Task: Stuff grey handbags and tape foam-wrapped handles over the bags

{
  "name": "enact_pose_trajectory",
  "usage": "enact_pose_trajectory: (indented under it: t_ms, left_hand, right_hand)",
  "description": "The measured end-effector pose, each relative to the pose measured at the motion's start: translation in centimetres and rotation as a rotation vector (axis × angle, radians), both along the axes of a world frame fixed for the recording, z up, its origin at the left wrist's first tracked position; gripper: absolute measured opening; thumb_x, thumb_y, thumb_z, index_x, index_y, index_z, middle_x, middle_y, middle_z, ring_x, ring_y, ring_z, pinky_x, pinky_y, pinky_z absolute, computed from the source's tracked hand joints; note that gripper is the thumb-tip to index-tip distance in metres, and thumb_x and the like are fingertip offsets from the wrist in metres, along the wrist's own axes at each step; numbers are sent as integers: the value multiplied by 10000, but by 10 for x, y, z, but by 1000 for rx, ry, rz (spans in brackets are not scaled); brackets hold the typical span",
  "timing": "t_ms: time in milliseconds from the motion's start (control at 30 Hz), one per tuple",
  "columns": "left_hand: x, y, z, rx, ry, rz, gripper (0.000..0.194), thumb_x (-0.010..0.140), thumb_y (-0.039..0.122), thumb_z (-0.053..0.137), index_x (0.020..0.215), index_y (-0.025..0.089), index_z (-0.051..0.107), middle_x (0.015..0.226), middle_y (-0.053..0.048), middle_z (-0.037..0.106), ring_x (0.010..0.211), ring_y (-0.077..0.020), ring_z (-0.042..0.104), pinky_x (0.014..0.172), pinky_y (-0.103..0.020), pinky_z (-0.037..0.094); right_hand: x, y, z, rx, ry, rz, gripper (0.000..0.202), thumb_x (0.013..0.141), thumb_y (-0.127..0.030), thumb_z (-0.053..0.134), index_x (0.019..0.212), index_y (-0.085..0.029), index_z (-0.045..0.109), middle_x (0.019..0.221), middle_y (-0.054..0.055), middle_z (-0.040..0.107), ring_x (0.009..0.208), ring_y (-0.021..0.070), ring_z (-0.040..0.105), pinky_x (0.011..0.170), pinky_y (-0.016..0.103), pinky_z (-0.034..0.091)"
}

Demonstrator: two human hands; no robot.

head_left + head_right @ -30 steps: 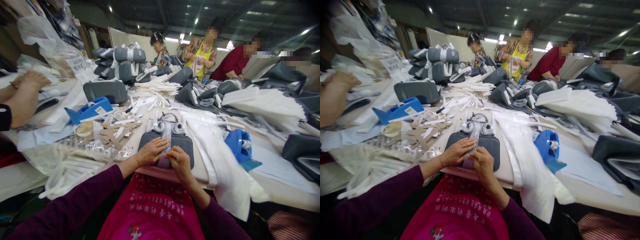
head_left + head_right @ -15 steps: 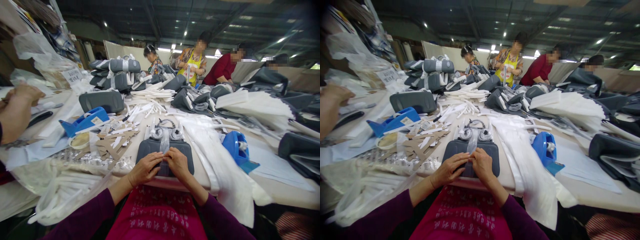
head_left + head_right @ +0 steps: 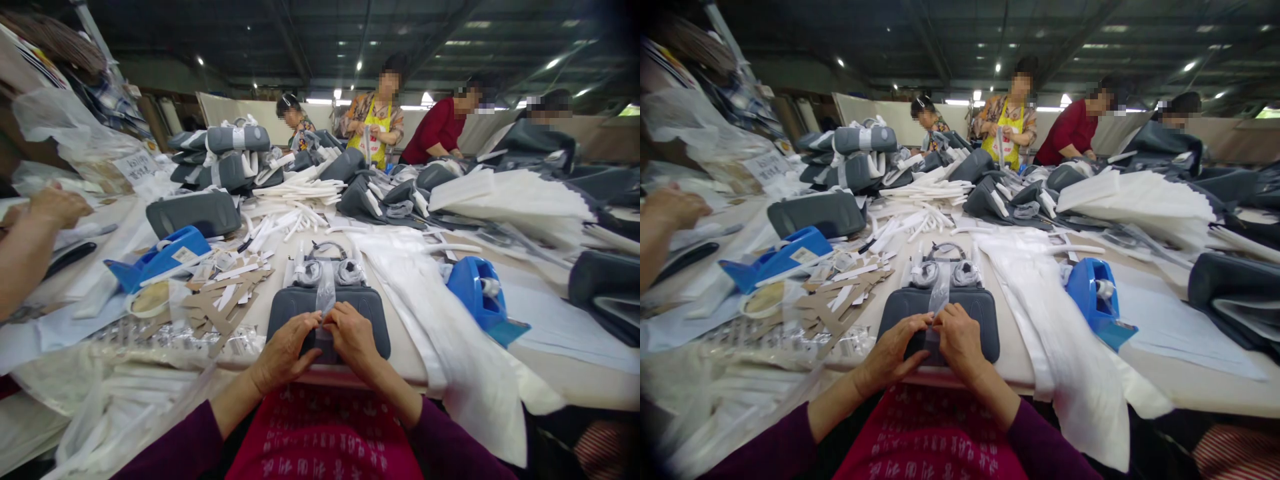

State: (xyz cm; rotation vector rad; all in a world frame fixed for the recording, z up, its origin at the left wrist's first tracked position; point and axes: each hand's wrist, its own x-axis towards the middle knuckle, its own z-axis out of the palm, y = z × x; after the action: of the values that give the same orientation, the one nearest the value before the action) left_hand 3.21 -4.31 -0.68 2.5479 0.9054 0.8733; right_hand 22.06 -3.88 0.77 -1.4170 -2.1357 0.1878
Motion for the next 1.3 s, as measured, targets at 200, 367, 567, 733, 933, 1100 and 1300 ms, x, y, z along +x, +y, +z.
enact_pose_trajectory:
  t_ms: [200, 367, 567, 733, 933, 1100, 1300]
  left_hand:
    - [0, 1, 2, 44, 102, 9, 259, 879, 182, 569, 1138, 193, 565, 1344, -141, 451, 1256, -268, 467, 1057, -433, 446]
    - [1, 1, 1, 129, 121, 10, 250, 900, 197, 563, 1147, 165, 576, 1343, -161, 447, 1271, -275, 451, 1065, -444, 445]
    - [3, 3, 0, 361, 224, -91, 308, 917, 156, 534, 1224, 136, 545, 1218, -135, 589, 1236, -275, 479, 1024, -459, 488]
    - [3, 5, -2, 438, 245, -154, 383, 932, 114, 503, 1314, 126, 485, 1212, -111, 637, 1224, -236, 520, 1031, -450, 492]
    - [2, 5, 2, 445, 196, -144, 391, 940, 111, 461, 1323, 165, 516, 1206, -84, 653, 1198, -201, 561, 1063, -415, 472]
    - [-3, 17, -5, 539, 242, -156, 550, 903, 91, 412, 1427, 257, 415, 1304, -10, 606, 1227, -182, 541, 1067, -342, 463]
    - [-2, 24, -11, 718, 273, -159, 552, 881, 152, 451, 1425, 249, 425, 1314, 27, 600, 1221, -174, 536, 1114, -308, 384]
  right_hand:
    - [-8, 2, 3, -18, -117, -83, 162, 825, -71, 552, 748, -208, 593, 837, 42, 647, 850, 200, 528, 592, 286, 367]
    - [-10, 5, 13, -104, -190, -93, 117, 837, -106, 530, 861, -203, 592, 910, 66, 655, 896, 236, 565, 559, 295, 358]
    - [-7, 15, 29, -254, -125, -84, 181, 791, -84, 531, 930, -181, 594, 961, 99, 668, 838, 235, 630, 636, 301, 408]
    - [2, 23, 30, -272, 25, -54, 103, 754, -104, 570, 812, -182, 603, 890, 49, 674, 795, 197, 639, 664, 283, 443]
    - [76, -7, 45, -274, 709, -84, 157, 827, -245, 492, 868, -182, 630, 688, -17, 584, 585, 119, 573, 508, 222, 478]
    - [209, -31, 81, 199, 711, -646, 239, 804, -295, 506, 933, -173, 666, 973, 62, 646, 762, 149, 586, 685, 278, 494]
    - [291, -24, 98, -206, 626, -942, 175, 757, -246, 549, 744, -123, 673, 690, 87, 699, 648, 169, 591, 588, 265, 411]
